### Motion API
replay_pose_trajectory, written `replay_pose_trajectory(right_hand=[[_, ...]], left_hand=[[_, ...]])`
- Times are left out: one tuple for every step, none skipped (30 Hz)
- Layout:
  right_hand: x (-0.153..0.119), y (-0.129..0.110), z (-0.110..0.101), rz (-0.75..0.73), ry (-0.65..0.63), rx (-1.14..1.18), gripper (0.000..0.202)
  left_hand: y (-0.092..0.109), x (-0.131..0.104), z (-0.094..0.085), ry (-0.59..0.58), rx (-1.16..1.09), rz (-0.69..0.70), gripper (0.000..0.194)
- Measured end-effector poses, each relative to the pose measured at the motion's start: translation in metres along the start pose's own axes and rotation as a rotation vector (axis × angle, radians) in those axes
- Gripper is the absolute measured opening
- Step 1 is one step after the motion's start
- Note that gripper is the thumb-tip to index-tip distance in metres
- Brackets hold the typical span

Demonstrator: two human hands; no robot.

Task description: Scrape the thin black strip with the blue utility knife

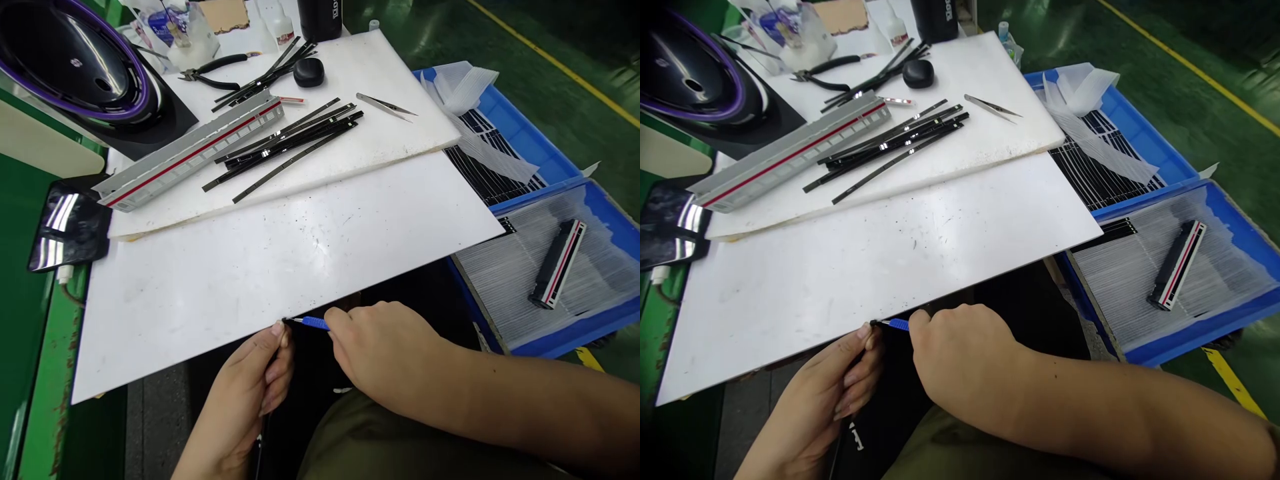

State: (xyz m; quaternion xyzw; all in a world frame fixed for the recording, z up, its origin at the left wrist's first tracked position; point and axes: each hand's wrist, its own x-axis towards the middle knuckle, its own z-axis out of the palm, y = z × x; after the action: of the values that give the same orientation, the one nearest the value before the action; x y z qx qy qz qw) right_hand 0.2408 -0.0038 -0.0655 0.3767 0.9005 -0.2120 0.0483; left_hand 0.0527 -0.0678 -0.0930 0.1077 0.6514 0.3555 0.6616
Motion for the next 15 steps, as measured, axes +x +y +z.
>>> replay_pose_trajectory(right_hand=[[0.0006, -0.0003, 0.0001, 0.002, -0.005, 0.002, 0.011], [0.0010, -0.0009, 0.0001, 0.006, -0.016, 0.002, 0.010], [0.0012, -0.0018, 0.0003, 0.010, -0.031, -0.001, 0.008], [0.0011, -0.0027, 0.0005, 0.015, -0.042, -0.009, 0.006], [0.0008, -0.0037, 0.0009, 0.015, -0.050, -0.019, 0.005], [0.0003, -0.0044, 0.0015, 0.012, -0.053, -0.032, 0.006], [-0.0002, -0.0048, 0.0023, 0.006, -0.052, -0.043, 0.008], [-0.0007, -0.0047, 0.0032, 0.002, -0.049, -0.050, 0.010], [-0.0010, -0.0042, 0.0043, -0.001, -0.046, -0.049, 0.011], [-0.0011, -0.0032, 0.0052, 0.000, -0.046, -0.039, 0.010], [-0.0010, -0.0020, 0.0060, 0.004, -0.049, -0.023, 0.009], [-0.0008, -0.0008, 0.0063, 0.009, -0.056, -0.005, 0.008], [-0.0004, 0.0003, 0.0061, 0.011, -0.065, 0.012, 0.008], [0.0000, 0.0010, 0.0055, 0.012, -0.076, 0.026, 0.009], [0.0004, 0.0014, 0.0044, 0.012, -0.085, 0.036, 0.010]], left_hand=[[-0.0002, 0.0002, 0.0002, 0.003, -0.001, -0.003, 0.046], [-0.0003, 0.0005, 0.0003, 0.005, -0.002, -0.004, 0.046], [-0.0003, 0.0008, 0.0004, 0.006, -0.003, -0.006, 0.046], [-0.0002, 0.0009, 0.0004, 0.005, -0.002, -0.004, 0.047], [0.0000, 0.0010, 0.0004, 0.002, 0.000, -0.002, 0.047], [0.0002, 0.0011, 0.0003, -0.001, 0.003, -0.001, 0.046], [0.0004, 0.0011, 0.0001, -0.007, 0.006, 0.000, 0.046], [0.0005, 0.0011, -0.0002, -0.014, 0.007, 0.000, 0.045], [0.0005, 0.0012, -0.0006, -0.019, 0.008, 0.001, 0.044], [0.0003, 0.0014, -0.0010, -0.024, 0.007, 0.001, 0.044], [0.0001, 0.0016, -0.0014, -0.026, 0.004, 0.002, 0.043], [-0.0002, 0.0017, -0.0018, -0.025, 0.002, 0.003, 0.043], [-0.0005, 0.0017, -0.0020, -0.023, 0.003, 0.006, 0.043], [-0.0007, 0.0017, -0.0021, -0.021, 0.005, 0.010, 0.043], [-0.0008, 0.0015, -0.0020, -0.020, 0.006, 0.014, 0.043]])
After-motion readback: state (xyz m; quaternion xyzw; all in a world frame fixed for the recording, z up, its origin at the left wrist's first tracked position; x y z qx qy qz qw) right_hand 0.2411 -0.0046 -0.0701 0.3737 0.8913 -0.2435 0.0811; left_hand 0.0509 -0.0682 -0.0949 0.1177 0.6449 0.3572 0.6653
